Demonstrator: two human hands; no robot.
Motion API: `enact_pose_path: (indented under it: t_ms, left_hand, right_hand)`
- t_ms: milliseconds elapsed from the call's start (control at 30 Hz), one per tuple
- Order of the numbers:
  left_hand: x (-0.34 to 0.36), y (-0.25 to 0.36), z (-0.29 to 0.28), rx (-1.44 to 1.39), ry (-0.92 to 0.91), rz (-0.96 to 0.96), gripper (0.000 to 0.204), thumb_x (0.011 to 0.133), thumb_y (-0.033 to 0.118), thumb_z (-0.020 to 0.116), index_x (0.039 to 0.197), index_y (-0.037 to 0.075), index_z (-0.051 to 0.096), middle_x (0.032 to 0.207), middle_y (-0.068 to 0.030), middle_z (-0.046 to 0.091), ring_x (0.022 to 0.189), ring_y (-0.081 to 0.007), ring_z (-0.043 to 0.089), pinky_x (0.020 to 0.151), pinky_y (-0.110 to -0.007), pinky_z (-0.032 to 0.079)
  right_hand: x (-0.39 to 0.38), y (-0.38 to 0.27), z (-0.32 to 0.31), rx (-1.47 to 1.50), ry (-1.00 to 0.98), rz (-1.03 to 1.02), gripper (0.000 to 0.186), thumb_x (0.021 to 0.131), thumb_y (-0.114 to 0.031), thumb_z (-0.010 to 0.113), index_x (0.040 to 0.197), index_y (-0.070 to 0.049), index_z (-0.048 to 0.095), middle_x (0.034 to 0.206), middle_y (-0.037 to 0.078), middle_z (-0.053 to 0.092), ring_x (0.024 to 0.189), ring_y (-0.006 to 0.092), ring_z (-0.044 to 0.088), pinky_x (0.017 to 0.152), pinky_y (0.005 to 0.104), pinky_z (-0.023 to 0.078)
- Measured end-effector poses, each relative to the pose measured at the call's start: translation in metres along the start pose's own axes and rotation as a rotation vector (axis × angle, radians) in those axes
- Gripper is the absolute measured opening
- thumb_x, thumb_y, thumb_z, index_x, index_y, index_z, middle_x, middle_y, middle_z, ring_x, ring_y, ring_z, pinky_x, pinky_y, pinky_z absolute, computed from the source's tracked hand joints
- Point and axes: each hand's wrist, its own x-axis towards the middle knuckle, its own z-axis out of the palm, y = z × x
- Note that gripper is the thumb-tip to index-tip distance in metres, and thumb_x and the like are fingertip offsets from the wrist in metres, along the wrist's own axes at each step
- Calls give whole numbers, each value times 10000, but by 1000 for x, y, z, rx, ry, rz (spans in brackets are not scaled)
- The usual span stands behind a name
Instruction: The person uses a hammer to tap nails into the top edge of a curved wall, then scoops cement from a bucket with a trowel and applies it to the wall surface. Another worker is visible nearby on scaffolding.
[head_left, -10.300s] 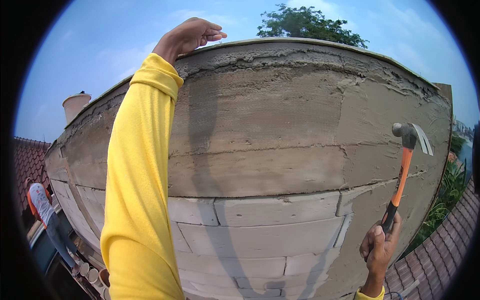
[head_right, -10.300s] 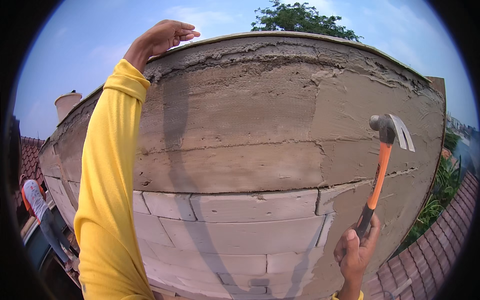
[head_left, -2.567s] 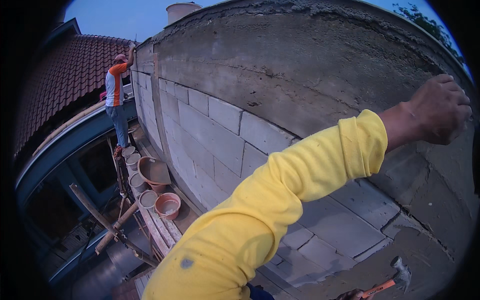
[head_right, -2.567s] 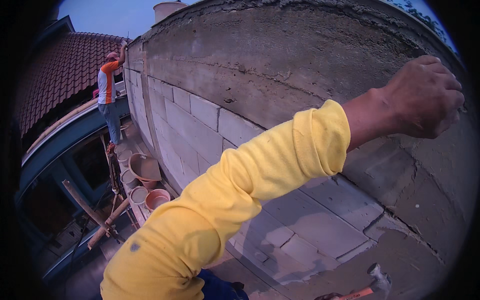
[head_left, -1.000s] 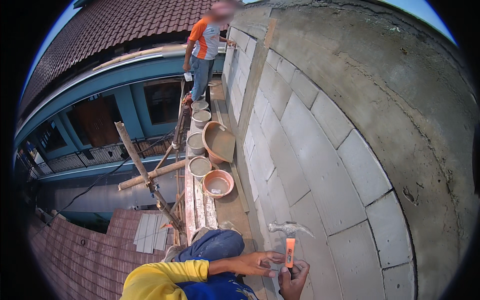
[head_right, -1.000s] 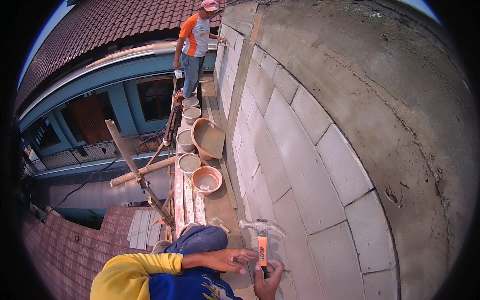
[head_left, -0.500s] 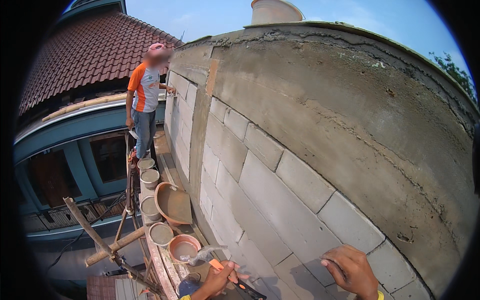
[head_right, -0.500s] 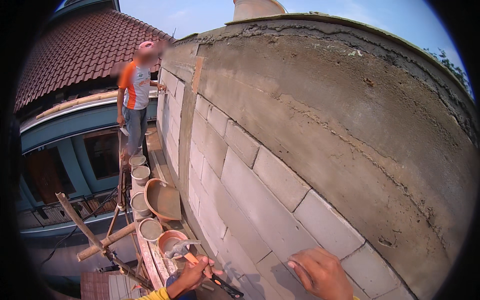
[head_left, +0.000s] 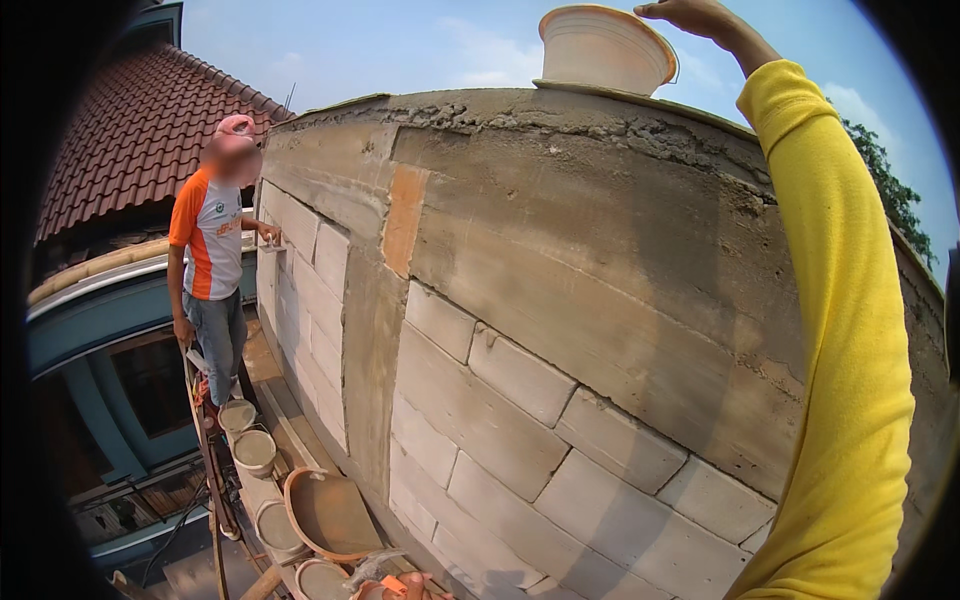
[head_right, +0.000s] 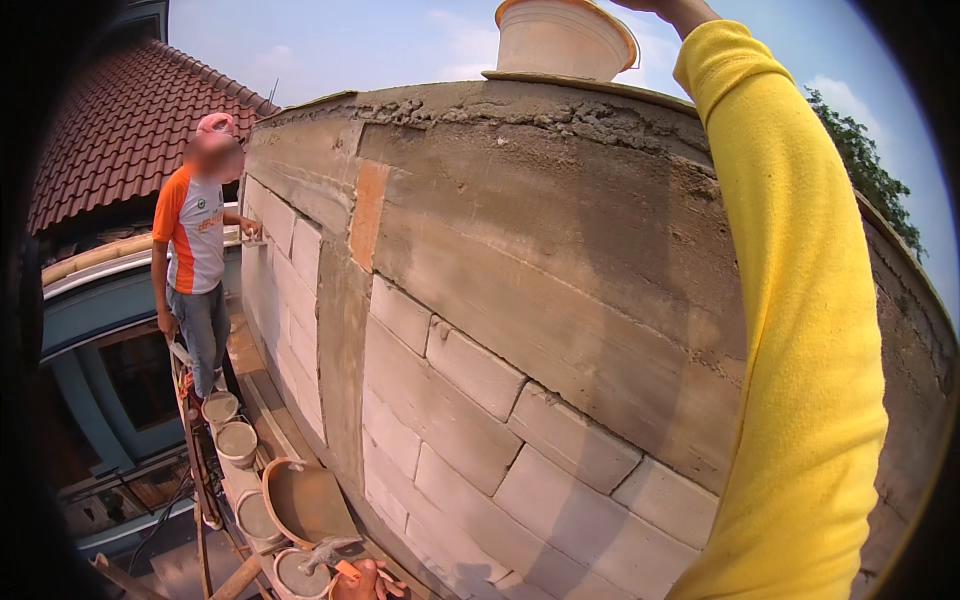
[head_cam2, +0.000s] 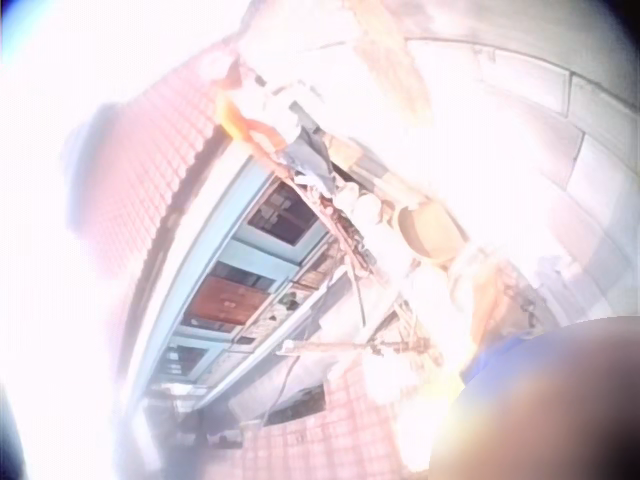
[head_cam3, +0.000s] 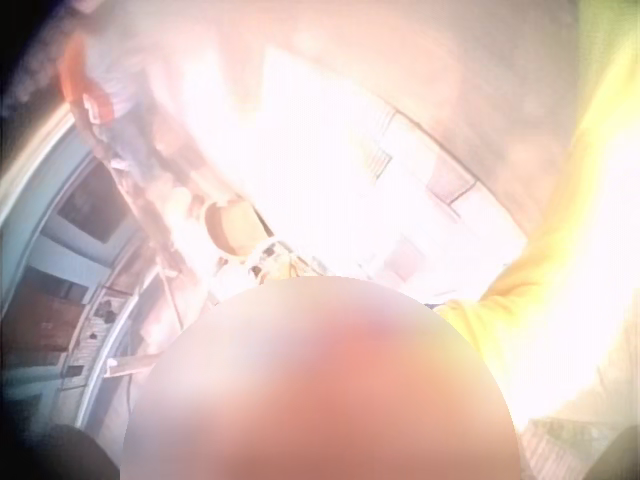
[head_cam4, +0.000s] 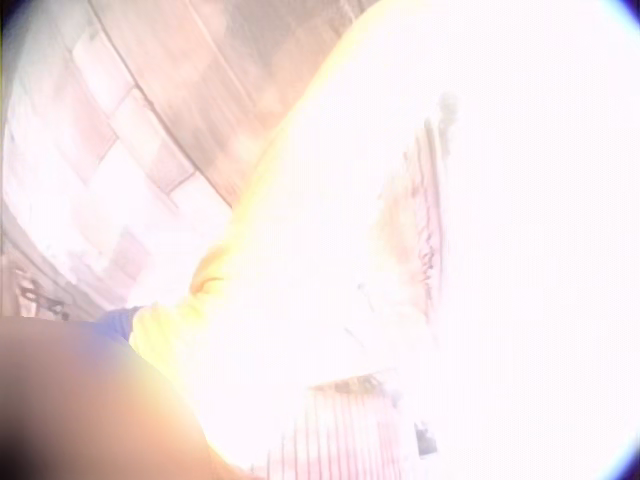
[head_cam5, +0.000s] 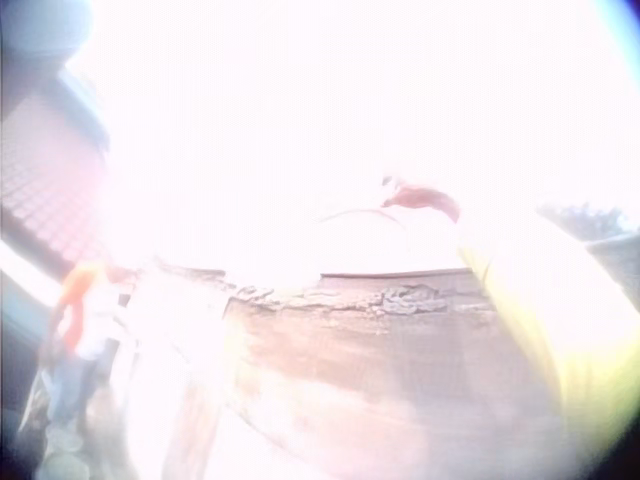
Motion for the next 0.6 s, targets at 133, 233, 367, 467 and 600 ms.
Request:
enact_pose_path:
  t_ms: [133,233,367,467,600]
  left_hand:
    - [18,10,-47,-34,79,-36,359,1150,290,496,1091,-48,602,585,-75,563,686,-277,719,744,-472,641]
    - [23,12,-72,-37,135,-52,360,1150,292,497,1089,-47,604,577,-72,553,662,-271,708,725,-469,641]
    - [23,14,-92,-37,193,-56,362,1149,295,500,1087,-45,606,566,-69,540,629,-261,693,699,-464,642]
    - [31,12,-93,-40,184,-47,363,1148,297,501,1086,-45,608,557,-66,530,605,-255,682,679,-461,643]
    - [33,8,-97,-29,196,-17,365,1147,300,503,1084,-43,610,546,-63,517,572,-245,667,653,-457,644]
  right_hand:
    - [36,-4,46,-71,12,146,449,981,-314,765,1325,-56,636,1088,128,736,1002,211,744,868,371,617]
    - [37,-1,57,-80,34,189,446,970,-307,775,1312,-55,641,1083,123,737,1000,209,742,866,370,615]
    - [33,0,66,-63,53,193,442,955,-299,788,1295,-53,648,1076,117,739,996,207,740,863,369,614]
    - [28,-1,69,-77,48,187,439,944,-292,798,1282,-52,654,1071,112,741,994,205,738,861,368,612]
    - [25,-5,86,-61,33,185,435,930,-283,811,1265,-51,661,1065,105,743,991,202,736,859,367,611]
